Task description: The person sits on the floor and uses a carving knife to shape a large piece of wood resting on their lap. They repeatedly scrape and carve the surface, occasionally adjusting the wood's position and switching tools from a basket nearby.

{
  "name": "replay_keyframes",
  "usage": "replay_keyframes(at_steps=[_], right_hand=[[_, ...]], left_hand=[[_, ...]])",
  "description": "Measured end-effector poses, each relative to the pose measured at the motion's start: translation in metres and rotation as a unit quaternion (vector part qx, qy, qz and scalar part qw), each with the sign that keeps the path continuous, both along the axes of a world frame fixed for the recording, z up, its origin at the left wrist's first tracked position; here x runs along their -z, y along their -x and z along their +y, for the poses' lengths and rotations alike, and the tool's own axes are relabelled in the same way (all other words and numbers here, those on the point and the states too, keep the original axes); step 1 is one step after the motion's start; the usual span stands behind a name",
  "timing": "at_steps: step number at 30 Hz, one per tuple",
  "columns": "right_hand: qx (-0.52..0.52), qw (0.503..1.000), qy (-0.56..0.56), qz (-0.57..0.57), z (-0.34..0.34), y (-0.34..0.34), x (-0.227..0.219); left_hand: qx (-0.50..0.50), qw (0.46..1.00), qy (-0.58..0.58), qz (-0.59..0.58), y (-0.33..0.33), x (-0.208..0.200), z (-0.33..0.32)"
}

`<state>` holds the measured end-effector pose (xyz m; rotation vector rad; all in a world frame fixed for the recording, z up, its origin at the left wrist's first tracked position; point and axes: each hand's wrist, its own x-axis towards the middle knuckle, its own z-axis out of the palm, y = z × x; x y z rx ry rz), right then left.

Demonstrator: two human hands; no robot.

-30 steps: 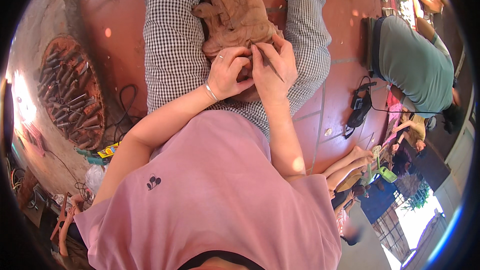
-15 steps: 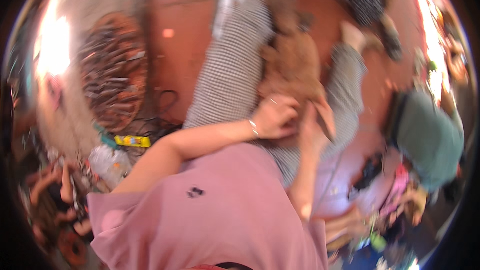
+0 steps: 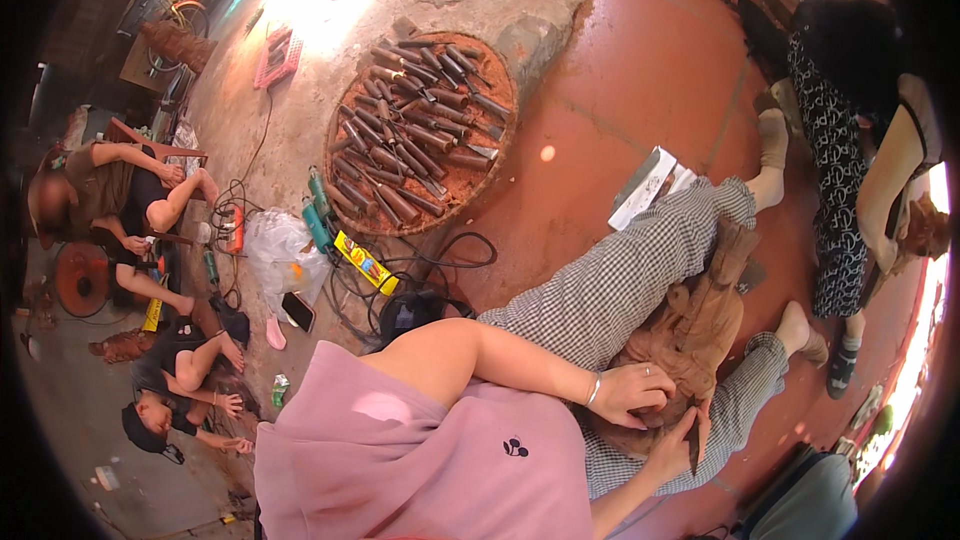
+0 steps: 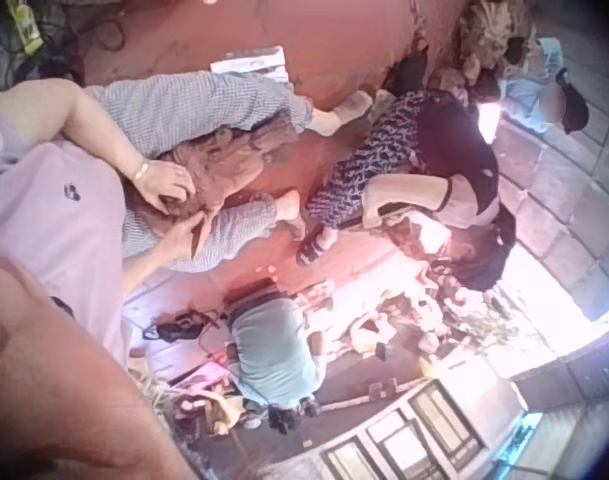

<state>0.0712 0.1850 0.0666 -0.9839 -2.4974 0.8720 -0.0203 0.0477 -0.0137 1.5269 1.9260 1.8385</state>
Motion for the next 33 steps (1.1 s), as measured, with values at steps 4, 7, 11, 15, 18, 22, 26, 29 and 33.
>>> replay_keyframes(at_steps=[4, 7, 11, 15, 18, 22, 26, 29, 33], right_hand=[[-0.012, 0.998, -0.054, -0.006, -0.004, 0.003, 0.003], [0.002, 0.995, -0.091, -0.032, -0.021, 0.012, -0.002], [-0.014, 0.996, -0.084, -0.003, -0.024, 0.01, -0.003], [0.005, 1.0, -0.019, 0.009, -0.011, 0.002, 0.001], [0.035, 0.998, 0.038, 0.027, -0.01, 0.002, -0.003], [-0.016, 0.996, -0.09, -0.003, -0.022, 0.015, -0.007], [0.022, 0.993, -0.108, -0.04, -0.024, 0.02, -0.004], [0.03, 0.999, -0.035, -0.015, -0.012, 0.009, 0.0], [0.055, 0.998, 0.013, 0.006, -0.011, 0.005, -0.004]], left_hand=[[-0.009, 1.0, -0.005, 0.016, 0.0, 0.002, 0.003], [-0.006, 1.0, -0.007, 0.007, -0.001, 0.005, 0.003], [-0.005, 1.0, -0.01, 0.007, -0.001, 0.004, 0.002], [0.003, 1.0, 0.015, 0.005, -0.002, 0.002, 0.001], [0.013, 1.0, 0.023, -0.001, -0.001, 0.002, 0.0], [-0.002, 1.0, 0.003, -0.002, 0.001, -0.003, 0.001], [0.0, 1.0, 0.005, -0.005, 0.002, -0.001, 0.002], [0.009, 1.0, 0.02, -0.009, 0.003, -0.001, -0.002], [0.011, 1.0, 0.02, -0.014, 0.006, 0.007, -0.002]])
